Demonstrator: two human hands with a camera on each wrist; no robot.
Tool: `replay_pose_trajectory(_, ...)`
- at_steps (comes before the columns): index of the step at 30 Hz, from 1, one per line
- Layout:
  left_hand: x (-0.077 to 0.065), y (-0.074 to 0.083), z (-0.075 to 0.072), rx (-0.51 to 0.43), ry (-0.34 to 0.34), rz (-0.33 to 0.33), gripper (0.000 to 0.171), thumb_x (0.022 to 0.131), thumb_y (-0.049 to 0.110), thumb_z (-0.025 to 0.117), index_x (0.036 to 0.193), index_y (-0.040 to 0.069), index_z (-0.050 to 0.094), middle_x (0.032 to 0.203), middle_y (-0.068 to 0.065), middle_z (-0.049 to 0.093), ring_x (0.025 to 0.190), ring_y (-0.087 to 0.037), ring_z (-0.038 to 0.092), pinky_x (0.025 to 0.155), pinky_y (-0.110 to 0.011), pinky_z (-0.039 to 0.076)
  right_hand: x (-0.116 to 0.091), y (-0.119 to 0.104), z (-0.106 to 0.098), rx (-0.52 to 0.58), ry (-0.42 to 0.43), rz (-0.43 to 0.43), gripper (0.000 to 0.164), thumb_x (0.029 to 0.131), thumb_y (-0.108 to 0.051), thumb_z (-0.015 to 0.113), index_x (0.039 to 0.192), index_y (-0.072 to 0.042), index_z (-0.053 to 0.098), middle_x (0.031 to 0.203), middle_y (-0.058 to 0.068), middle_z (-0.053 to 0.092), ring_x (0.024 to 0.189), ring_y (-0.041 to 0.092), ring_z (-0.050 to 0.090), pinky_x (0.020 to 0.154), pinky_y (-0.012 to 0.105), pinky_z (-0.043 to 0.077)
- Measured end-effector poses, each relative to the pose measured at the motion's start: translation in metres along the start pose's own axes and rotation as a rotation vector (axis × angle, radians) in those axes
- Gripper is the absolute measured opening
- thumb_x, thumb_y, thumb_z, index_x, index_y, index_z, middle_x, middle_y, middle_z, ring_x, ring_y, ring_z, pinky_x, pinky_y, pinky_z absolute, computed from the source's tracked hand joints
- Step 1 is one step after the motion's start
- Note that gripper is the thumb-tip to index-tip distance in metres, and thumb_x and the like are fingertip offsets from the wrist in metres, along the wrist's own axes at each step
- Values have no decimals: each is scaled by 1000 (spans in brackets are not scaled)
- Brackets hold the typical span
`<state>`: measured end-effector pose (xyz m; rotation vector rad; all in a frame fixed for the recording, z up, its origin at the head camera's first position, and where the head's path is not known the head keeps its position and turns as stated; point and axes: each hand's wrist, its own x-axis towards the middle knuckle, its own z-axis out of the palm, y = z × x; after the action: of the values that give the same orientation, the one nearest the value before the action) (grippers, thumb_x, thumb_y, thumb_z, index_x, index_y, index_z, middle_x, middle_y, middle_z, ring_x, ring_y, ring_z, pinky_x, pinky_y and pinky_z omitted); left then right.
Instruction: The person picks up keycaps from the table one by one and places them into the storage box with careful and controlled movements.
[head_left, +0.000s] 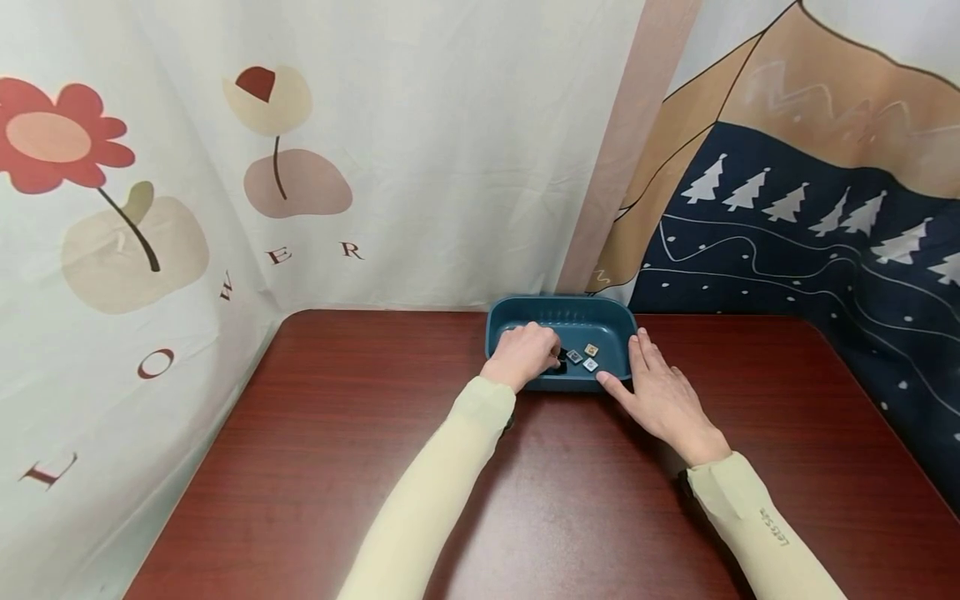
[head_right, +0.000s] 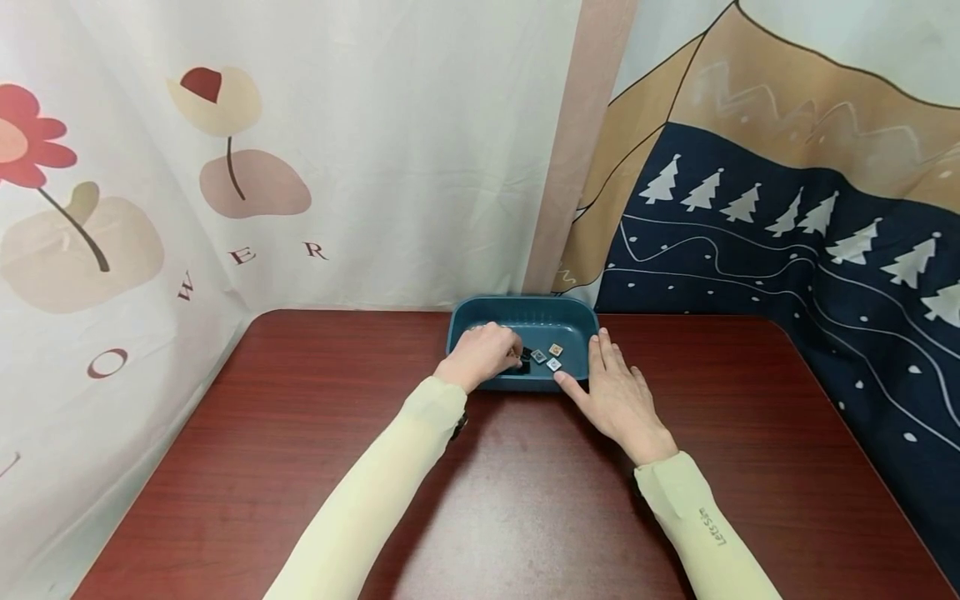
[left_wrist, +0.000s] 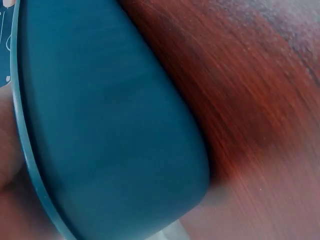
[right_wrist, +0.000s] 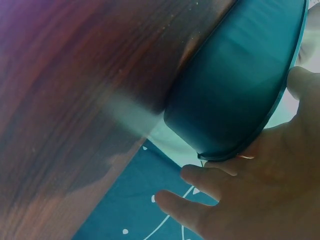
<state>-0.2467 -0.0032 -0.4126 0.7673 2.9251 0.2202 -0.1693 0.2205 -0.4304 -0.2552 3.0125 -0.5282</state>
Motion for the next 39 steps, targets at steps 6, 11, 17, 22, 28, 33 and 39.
replay_pose_trajectory(6,0,-1,0,-13,3,-12,19,96,36,76,108,22,82,102,5,75,83,-12,64,78,-34,56,2,0,0,-6,-6,-9,105,101,-74,35,162,9,11,170,27,5,153,50,17,115,72,21)
replay_pose_trajectory(11,-4,-4,1,18,48,1,29,98,42,72,116,21,80,110,4,76,91,-12,68,82,-34,57,3,1,0,-7,-12,-11,106,100,-74,35,162,8,11,170,27,5,153,50,18,115,72,21)
replay_pose_trajectory(17,-18,-10,-2,49,174,26,36,101,45,66,125,20,77,118,1,74,104,-16,69,89,-36,56,2,4,1,-8,-11,-11,107,100,-75,35,162,7,12,170,27,5,153,50,18,114,72,22)
replay_pose_trajectory(22,-36,-18,-5,29,268,49,38,102,45,65,127,19,75,124,-1,71,112,-20,67,93,-42,53,2,7,1,-11,-6,-3,107,100,-76,36,162,8,12,170,27,6,153,50,18,114,73,21)
replay_pose_trajectory(28,-61,-29,-8,4,359,67,42,102,45,64,133,17,71,130,-3,66,118,-23,62,101,-45,48,3,8,0,-5,3,-2,106,100,-74,37,162,8,12,169,28,6,152,51,18,114,73,21)
replay_pose_trajectory(33,-83,-37,-8,-19,437,81,47,102,44,66,139,15,66,138,-7,61,125,-28,58,107,-50,43,2,9,-2,5,16,1,105,100,-73,40,162,7,12,169,28,6,152,51,18,114,73,21)
replay_pose_trajectory(39,-104,-47,-4,3,489,60,60,100,50,66,145,10,59,147,-13,53,136,-32,50,112,-54,38,-2,10,-5,8,44,-8,103,100,-72,41,163,4,14,170,27,7,152,52,17,115,73,20)
